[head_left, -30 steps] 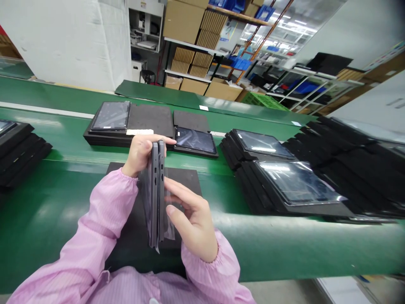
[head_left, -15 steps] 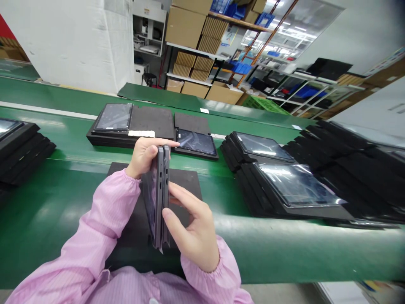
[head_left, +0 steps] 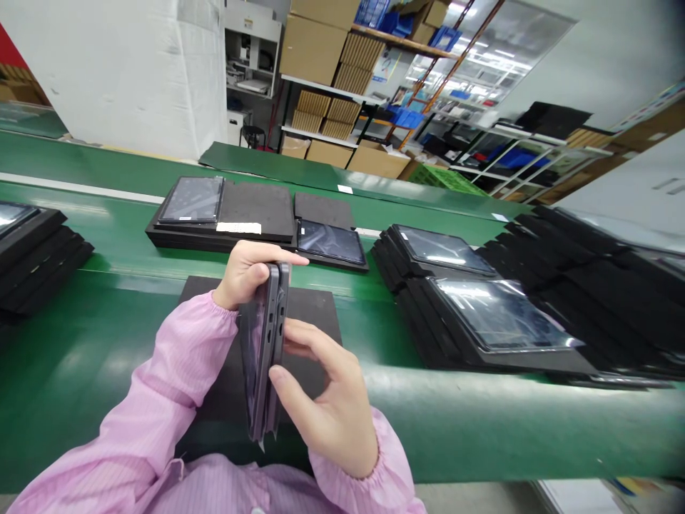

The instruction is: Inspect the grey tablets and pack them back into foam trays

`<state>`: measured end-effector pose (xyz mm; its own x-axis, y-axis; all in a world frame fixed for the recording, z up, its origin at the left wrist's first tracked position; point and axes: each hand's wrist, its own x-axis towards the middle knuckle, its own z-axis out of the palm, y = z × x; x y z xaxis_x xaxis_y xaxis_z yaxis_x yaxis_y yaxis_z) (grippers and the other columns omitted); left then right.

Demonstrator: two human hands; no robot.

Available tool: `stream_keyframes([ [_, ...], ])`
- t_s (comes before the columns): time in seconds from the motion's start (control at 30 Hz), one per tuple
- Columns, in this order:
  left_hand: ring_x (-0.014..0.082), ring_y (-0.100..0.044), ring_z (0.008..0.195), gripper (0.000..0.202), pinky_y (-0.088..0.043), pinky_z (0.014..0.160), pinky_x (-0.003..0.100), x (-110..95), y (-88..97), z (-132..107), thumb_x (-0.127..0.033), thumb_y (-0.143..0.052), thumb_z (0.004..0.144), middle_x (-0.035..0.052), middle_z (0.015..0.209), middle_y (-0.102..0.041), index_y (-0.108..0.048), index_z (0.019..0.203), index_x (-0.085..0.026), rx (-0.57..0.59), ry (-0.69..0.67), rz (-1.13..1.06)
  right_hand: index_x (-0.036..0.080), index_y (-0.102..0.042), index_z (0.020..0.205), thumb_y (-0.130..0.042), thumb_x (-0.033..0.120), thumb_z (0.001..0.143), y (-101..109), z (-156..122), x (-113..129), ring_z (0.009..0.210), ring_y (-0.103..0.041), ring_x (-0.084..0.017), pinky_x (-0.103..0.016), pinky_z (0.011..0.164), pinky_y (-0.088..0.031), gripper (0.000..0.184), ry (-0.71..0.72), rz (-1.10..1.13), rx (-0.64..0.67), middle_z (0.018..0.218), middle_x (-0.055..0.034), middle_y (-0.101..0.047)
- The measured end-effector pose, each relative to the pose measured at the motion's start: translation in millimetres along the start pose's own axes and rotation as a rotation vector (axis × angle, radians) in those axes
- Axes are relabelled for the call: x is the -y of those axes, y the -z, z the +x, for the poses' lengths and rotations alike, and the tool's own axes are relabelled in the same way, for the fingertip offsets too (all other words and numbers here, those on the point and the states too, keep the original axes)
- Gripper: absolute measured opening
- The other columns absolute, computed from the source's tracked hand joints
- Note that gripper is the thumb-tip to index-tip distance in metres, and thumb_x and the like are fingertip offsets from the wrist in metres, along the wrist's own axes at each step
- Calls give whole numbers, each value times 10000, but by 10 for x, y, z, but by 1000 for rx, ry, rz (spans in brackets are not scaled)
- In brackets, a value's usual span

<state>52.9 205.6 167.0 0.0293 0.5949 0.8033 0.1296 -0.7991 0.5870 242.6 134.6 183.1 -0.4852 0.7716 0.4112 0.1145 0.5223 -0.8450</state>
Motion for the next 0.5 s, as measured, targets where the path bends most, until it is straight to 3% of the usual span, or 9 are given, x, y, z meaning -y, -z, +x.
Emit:
stream_keyframes([
  [0.13, 160, -623, 539, 704, -464, 499, 262, 63, -21, -44, -682, -336, 953, 98, 670, -720, -769, 1115, -150, 14, -22, -72, 213, -704, 1048, -699, 210, 778, -16, -3, -6, 956, -747, -240, -344, 792, -646, 270, -59, 13, 5, 1090, -82, -764],
  [0.23, 177, -690, 679, 558, -529, 606, 277, 117, -58, -54, -566, -378, 993, 97, 821, -763, -703, 1250, -192, -84, -101, -15, 218, -673, 1143, -710, 222, 774, -34, 10, -47, 947, -744, -228, -322, 762, -646, 371, -107, 42, -13, 1102, -81, -750],
  [0.37, 203, -711, 912, 326, -560, 807, 335, 103, -84, -71, -345, -453, 998, 87, 1016, -769, -746, 1089, -236, -193, -208, 154, 218, -562, 1347, -733, 265, 764, -39, 69, -145, 1050, -716, -245, -301, 740, -648, 610, -154, 102, -41, 1254, -120, -681],
  [0.43, 226, -696, 980, 316, -555, 863, 368, 35, -94, -103, -356, -456, 991, 86, 1058, -758, -739, 1064, -237, -153, -170, 211, 213, -516, 1396, -762, 292, 749, -45, 80, -185, 1120, -692, -257, -291, 743, -647, 697, -174, 128, -62, 1326, -133, -638],
  [0.5, 261, -676, 1010, 370, -549, 891, 411, -15, -129, -112, -477, -454, 973, 83, 1083, -742, -723, 1084, -248, -107, -90, 242, 229, -501, 1416, -806, 333, 721, -63, 82, -212, 1135, -691, -256, -259, 710, -644, 766, -172, 152, -68, 1352, -116, -627],
])
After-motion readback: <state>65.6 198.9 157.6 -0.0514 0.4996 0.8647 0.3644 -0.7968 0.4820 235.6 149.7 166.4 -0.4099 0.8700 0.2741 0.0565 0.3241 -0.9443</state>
